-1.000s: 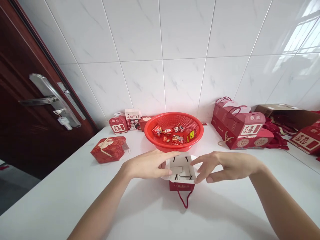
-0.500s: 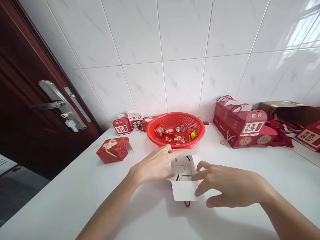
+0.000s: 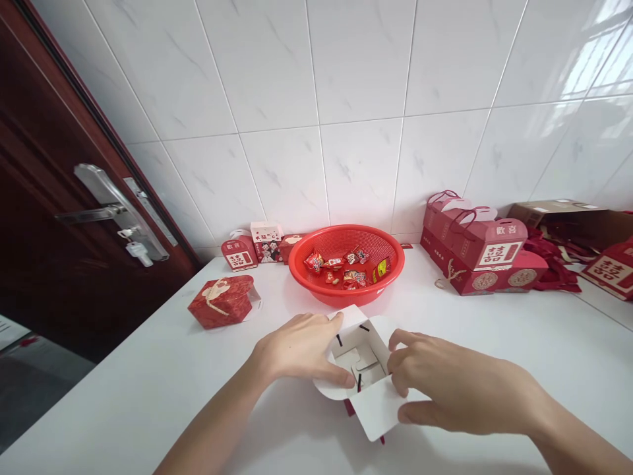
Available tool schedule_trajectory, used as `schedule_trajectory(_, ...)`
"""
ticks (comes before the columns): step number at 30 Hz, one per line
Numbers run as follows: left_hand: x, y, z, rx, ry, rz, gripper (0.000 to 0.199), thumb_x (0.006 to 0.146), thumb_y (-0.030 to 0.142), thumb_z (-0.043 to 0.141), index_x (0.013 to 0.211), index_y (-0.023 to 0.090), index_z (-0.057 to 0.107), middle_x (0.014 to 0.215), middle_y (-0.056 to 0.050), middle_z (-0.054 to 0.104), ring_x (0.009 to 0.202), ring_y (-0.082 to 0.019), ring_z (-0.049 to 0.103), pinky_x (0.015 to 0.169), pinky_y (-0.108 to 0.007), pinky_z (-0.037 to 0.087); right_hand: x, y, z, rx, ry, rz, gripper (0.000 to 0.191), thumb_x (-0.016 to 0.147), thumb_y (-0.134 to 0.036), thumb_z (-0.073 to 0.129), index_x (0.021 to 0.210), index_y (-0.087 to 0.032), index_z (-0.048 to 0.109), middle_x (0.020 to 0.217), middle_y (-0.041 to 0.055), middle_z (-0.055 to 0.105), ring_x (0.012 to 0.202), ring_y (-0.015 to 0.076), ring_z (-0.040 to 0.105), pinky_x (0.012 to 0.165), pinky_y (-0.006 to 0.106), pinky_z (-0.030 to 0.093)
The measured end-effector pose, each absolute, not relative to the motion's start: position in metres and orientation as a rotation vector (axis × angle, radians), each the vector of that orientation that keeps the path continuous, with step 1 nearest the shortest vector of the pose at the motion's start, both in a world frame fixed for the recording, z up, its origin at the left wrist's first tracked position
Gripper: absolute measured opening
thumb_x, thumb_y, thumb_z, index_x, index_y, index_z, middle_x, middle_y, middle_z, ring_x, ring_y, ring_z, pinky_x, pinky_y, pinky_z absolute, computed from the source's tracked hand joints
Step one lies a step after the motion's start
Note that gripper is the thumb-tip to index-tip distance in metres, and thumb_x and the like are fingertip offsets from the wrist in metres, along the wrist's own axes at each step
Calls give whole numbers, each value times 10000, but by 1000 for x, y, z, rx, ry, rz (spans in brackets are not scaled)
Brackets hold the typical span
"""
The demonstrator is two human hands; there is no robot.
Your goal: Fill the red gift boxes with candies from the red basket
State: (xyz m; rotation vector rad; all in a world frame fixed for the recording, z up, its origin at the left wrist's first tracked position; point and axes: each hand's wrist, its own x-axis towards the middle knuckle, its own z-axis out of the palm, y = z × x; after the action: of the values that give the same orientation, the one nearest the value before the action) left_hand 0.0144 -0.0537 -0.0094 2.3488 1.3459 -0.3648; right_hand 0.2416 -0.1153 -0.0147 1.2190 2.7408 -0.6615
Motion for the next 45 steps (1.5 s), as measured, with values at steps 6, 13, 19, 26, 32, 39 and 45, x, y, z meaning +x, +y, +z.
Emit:
schedule_trajectory(6, 15, -43, -13, 2319, 1330, -285, 760, 707, 708, 657, 1346, 317, 527, 893, -40, 675, 963, -348, 662, 634, -315, 440, 234, -101, -23, 1343, 2718, -392, 92, 774, -88, 710, 843, -148, 724, 988, 135, 680, 1006, 292, 604, 802, 368, 470)
schedule_trajectory(13, 11, -41, -13, 2337, 1404, -255, 854, 777, 732, 586, 1504, 316, 416, 913, -68, 692, 947, -351, 676, 670, -321, 453, 245, -80, -27, 1342, 2827, -540, 99, 763, -128, 739, 832, -178, 687, 1004, 100, 667, 1037, 276, 580, 842, 360, 454)
schedule_trajectory(19, 7, -43, -7, 2439, 1344, -175, 562, 872, 685, 490, 1272, 303, 589, 1038, -60, 691, 947, -300, 655, 706, -304, 424, 262, -60, -22, 1490, 2800, -834, 139, 788, -172, 685, 925, -197, 690, 1056, 67, 668, 1004, 235, 605, 833, 341, 469)
schedule_trajectory(26, 8, -51, -3, 2451, 1330, -232, 452, 910, 675, 448, 912, 241, 572, 864, -35, 666, 793, -260, 636, 610, -293, 352, 272, -45, -24, 1602, 2779, -934, 242, 777, -270, 689, 1013, -223, 704, 1185, 68, 669, 1112, 267, 585, 861, 358, 483)
schedule_trajectory(32, 6, -54, 1, 2481, 1318, -124, 429, 924, 635, 476, 1015, 248, 638, 883, -41, 714, 864, -268, 675, 674, -298, 400, 272, -45, -21, 1565, 2952, -851, 202, 828, -281, 649, 1007, -211, 711, 1114, 71, 708, 1005, 241, 637, 829, 350, 497)
schedule_trajectory(39, -2, -13, 8, 2407, 1326, 248, 445, 944, 543, 480, 1202, 234, 669, 943, -28, 720, 865, -209, 665, 730, -287, 473, 296, -1, -21, 1771, 3313, -1222, 264, 853, -438, 648, 858, -185, 725, 941, 74, 764, 922, 238, 689, 887, 376, 514)
schedule_trajectory(45, 30, 74, -6, 2471, 1167, -2, 470, 843, 466, 639, 1239, 218, 680, 1176, -86, 718, 1083, -251, 655, 919, -324, 496, 277, 68, -46, 2586, 3134, -1457, 284, 742, -447, 663, 858, -188, 668, 927, 91, 754, 923, 270, 697, 841, 387, 534)
